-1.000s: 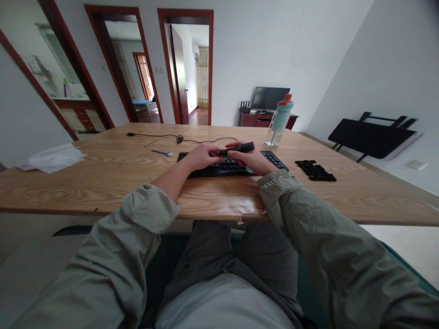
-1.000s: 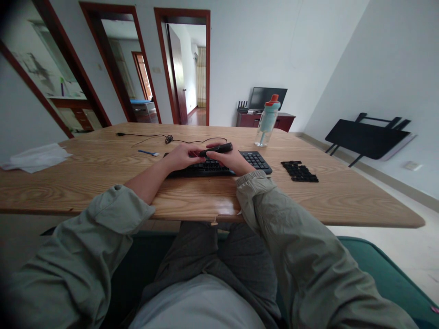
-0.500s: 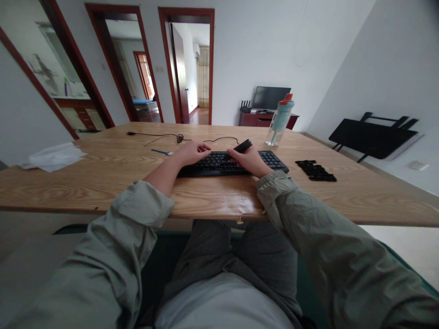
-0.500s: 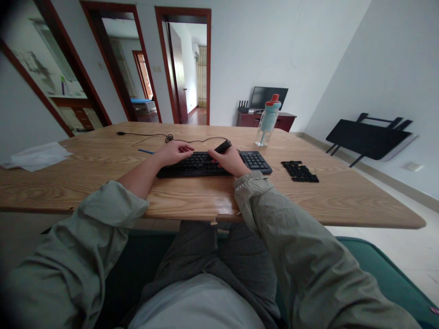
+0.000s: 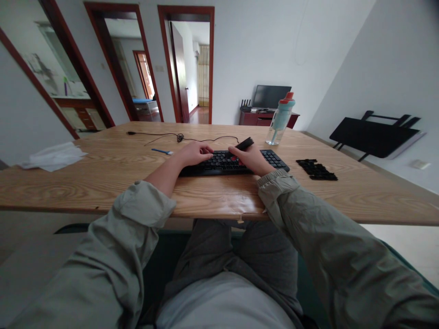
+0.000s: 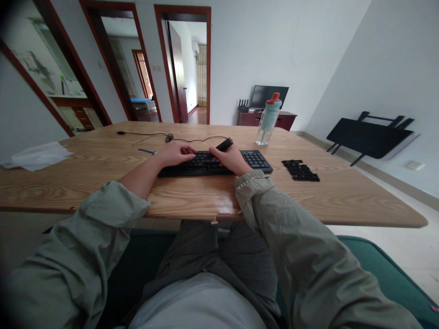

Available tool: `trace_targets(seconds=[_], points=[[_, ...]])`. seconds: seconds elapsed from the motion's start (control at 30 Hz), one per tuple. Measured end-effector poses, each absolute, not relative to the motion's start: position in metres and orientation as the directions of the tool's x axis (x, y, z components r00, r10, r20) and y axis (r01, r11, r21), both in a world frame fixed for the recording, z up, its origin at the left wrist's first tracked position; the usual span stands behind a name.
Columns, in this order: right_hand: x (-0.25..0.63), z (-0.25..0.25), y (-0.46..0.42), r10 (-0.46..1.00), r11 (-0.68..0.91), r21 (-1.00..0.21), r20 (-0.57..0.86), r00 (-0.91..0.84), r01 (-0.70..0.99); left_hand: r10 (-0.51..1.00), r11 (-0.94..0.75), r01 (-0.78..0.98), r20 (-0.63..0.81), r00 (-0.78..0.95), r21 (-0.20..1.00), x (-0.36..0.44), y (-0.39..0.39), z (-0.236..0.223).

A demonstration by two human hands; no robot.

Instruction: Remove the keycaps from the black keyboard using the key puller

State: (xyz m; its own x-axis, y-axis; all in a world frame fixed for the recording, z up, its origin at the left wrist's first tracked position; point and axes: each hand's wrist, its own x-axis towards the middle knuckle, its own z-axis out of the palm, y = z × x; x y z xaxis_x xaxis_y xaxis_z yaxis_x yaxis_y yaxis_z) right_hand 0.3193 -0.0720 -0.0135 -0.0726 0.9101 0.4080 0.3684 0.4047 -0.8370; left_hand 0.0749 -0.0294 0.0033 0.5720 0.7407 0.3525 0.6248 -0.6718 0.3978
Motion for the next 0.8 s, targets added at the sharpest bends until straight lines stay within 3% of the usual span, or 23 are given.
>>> trace_targets(seconds=[0.3,0.6,0.8], points=[[0.319,-0.012,-0.069,0.909,0.397,-0.803,0.411,-0.069,0.443,0.746,-0.665,0.619,0.320,0.584,0.418,0.078,-0.034,0.004],[0.313,-0.006,-0.060,0.839,0.505,-0.668,0.528,-0.129,0.547,0.740,-0.666,0.598,0.286,0.609,0.446,0.082,-0.039,0.004],[0.308,-0.003,-0.071,0.839,0.518,-0.665,0.517,-0.169,0.538,0.744,-0.658,0.615,0.249,0.620,0.434,0.083,-0.041,0.007]])
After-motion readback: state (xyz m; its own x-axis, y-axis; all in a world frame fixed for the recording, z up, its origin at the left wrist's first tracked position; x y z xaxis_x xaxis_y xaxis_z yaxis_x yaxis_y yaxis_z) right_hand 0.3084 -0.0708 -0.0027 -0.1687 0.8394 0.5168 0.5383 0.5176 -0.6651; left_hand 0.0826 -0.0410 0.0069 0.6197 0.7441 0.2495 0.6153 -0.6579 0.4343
